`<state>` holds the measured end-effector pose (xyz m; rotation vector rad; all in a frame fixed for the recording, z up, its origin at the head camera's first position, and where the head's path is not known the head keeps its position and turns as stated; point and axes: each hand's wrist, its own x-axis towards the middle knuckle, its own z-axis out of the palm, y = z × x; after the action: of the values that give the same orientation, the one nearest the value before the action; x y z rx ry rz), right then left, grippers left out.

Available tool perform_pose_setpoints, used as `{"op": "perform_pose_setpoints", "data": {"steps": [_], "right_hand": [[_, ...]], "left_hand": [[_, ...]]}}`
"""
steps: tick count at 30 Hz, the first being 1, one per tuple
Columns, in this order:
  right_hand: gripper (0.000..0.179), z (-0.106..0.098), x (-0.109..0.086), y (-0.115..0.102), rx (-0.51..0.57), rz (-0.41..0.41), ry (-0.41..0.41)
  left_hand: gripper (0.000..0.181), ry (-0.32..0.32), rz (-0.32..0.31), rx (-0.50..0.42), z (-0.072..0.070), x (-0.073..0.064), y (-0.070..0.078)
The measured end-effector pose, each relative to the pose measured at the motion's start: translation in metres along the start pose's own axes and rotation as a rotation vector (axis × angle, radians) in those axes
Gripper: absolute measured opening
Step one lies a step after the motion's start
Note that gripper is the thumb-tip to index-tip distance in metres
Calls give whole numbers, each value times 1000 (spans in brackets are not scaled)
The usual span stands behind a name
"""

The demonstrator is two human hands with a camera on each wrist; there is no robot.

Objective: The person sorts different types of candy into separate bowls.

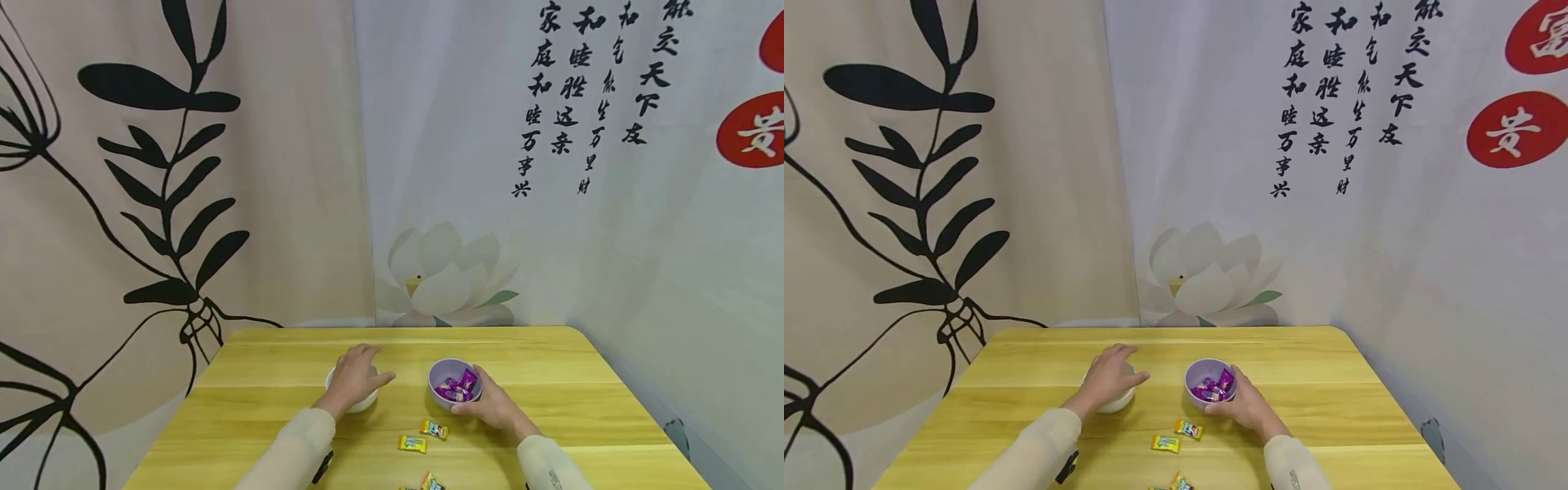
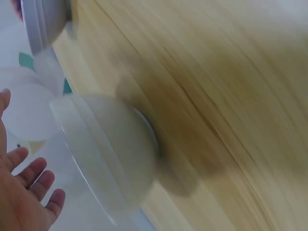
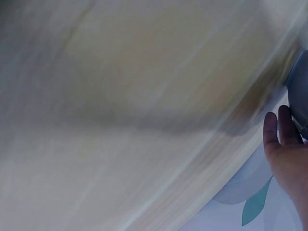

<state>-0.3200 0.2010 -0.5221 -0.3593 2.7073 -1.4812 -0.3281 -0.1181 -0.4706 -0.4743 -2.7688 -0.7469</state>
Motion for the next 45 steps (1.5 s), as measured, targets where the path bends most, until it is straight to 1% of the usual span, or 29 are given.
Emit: {"op": "perform_pose_setpoints", "data": {"steps": [6, 10, 13, 16, 21, 27, 31, 34, 37, 41, 45], "right_hand": [[109, 0, 0, -4, 9, 1, -3], [116, 0, 1, -6, 3, 13, -19], [121, 1, 1, -6, -17, 33, -31], [122, 1, 0, -4, -40, 38, -46], [123, -1, -3, -4, -53, 39, -48], [125, -3, -7, -4, -78, 51, -43], [124, -6, -12, -4, -77, 66, -10], [119, -10, -15, -6, -62, 71, 31], [112, -13, -17, -10, -79, 55, 74], [101, -16, -21, -16, -116, 13, 122], [87, -15, -28, -27, -106, -26, 150]], "left_hand": [[69, 3, -34, 18, -10, -8, -27], [73, -7, -74, -4, -17, -15, -44], [79, -25, -110, -21, -21, -22, -54], [85, -52, -135, -50, -21, -28, -61], [98, -98, -154, -108, -16, -34, -66], [104, -115, -173, -131, -13, -40, -68], [108, -132, -181, -140, -12, -41, -68], [112, -146, -178, -146, -11, -40, -68], [117, -156, -186, -156, -9, -39, -69], [120, -163, -210, -173, -7, -39, -71], [121, -162, -229, -194, -6, -39, -72]]}}
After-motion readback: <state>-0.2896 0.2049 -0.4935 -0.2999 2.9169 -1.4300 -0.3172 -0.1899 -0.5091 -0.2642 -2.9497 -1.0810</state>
